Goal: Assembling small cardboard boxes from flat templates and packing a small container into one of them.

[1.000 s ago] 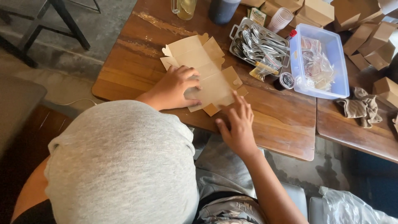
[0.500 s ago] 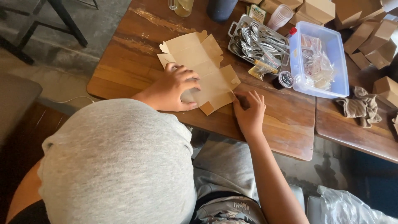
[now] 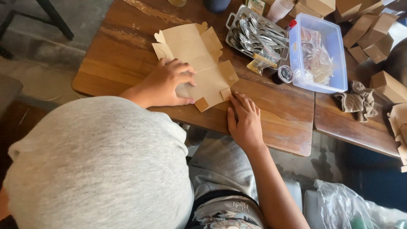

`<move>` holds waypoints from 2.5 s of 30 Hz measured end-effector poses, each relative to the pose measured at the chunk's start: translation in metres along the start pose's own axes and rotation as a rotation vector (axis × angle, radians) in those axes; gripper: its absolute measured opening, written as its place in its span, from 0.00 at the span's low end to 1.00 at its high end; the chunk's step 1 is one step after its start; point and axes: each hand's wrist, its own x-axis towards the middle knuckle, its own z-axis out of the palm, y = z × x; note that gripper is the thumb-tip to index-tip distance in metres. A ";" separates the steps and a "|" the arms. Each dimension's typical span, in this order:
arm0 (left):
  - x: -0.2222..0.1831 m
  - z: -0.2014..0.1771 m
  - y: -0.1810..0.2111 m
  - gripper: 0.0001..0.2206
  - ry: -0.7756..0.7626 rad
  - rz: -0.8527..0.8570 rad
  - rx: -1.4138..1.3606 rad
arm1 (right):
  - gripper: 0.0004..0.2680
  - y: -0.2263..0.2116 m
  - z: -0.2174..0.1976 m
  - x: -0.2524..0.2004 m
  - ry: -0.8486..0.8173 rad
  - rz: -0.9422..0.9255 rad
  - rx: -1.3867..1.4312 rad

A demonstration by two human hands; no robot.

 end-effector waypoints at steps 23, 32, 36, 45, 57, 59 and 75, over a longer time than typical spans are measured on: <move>0.000 0.000 0.002 0.21 -0.004 -0.002 0.021 | 0.19 -0.002 -0.013 -0.006 -0.231 0.054 -0.110; 0.004 0.005 0.005 0.23 0.058 0.033 0.108 | 0.17 0.028 -0.006 0.024 -0.185 0.020 -0.129; 0.013 0.012 0.009 0.24 0.057 0.034 0.084 | 0.11 0.048 -0.007 0.045 -0.091 -0.104 0.040; 0.009 0.015 0.011 0.12 0.070 0.133 -0.032 | 0.02 0.045 0.025 0.071 0.121 -0.034 0.286; 0.006 0.013 0.014 0.08 0.148 0.144 0.006 | 0.03 0.038 0.037 0.066 0.083 0.223 0.294; 0.007 0.020 0.012 0.06 0.159 0.132 0.035 | 0.03 0.038 0.032 0.065 0.038 0.201 0.339; 0.003 0.004 0.010 0.03 0.056 -0.010 0.047 | 0.03 -0.002 0.041 0.052 0.252 0.002 -0.246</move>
